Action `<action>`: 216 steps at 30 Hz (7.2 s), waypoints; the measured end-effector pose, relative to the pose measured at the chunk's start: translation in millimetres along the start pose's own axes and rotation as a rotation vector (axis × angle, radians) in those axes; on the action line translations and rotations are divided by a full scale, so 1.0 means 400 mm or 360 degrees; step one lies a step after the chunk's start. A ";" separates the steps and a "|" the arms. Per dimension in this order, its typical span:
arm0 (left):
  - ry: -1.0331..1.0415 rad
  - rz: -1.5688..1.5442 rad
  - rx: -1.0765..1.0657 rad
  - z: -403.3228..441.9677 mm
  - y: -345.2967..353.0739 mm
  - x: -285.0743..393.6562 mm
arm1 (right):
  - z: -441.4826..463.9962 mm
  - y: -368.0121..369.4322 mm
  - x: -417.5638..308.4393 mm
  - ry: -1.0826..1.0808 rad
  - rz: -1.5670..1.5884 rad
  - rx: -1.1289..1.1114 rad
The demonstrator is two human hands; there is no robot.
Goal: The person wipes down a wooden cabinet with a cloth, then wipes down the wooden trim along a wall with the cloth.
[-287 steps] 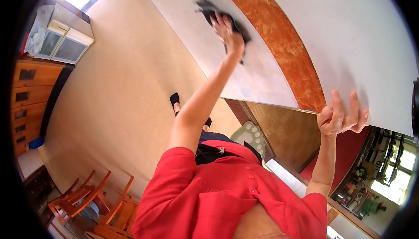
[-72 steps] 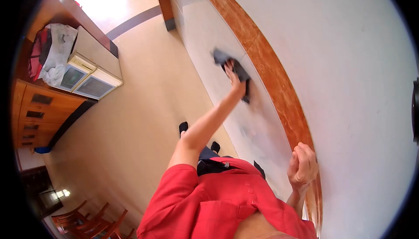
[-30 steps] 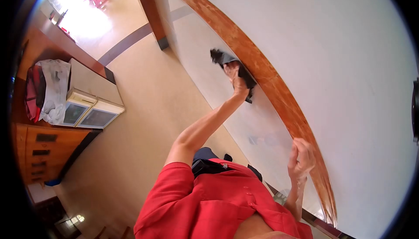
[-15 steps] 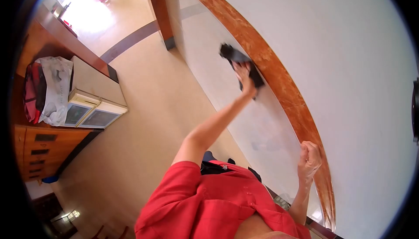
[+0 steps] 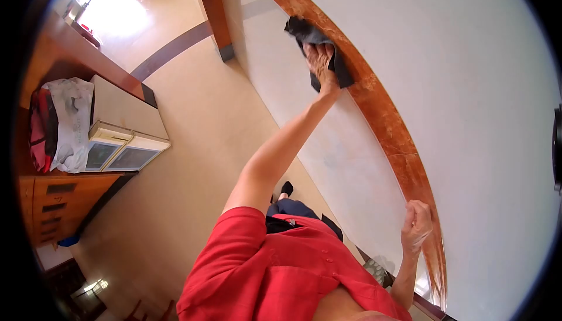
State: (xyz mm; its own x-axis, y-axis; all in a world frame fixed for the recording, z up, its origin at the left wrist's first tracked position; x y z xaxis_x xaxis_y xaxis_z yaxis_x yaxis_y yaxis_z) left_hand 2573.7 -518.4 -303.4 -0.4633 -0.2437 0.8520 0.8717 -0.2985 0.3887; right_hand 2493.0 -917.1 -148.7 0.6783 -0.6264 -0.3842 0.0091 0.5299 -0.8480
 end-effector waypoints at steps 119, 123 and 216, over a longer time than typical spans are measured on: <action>0.0444 0.1160 -0.0309 -0.010 -0.045 0.084 | 0.158 0.167 -0.072 0.0049 0.1219 -0.1537; 0.0352 0.0903 -0.0183 -0.268 -0.013 0.039 | 0.158 0.170 -0.073 0.0049 0.1238 -0.1524; 0.0743 0.0836 -0.0294 0.391 -0.110 0.017 | 0.383 0.391 -0.249 0.0517 0.1209 -0.1625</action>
State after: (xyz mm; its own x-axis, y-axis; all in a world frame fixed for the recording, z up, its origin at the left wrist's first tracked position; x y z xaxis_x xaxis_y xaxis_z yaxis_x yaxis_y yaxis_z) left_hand 2557.1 -362.7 -260.0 -0.0467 -0.7540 0.6552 0.9758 -0.1747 -0.1316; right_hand 2539.4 -684.3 -187.2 0.0602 -0.5496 -0.8332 -0.9479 0.2301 -0.2202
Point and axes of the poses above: each hand's wrist, its own z-axis towards the middle knuckle, its own y-axis out of the palm, x = y × z, the point moved 6 cm from there along z, towards the middle knuckle, and after that the axes turned 10 degrees about y, right-handed, at the moved point
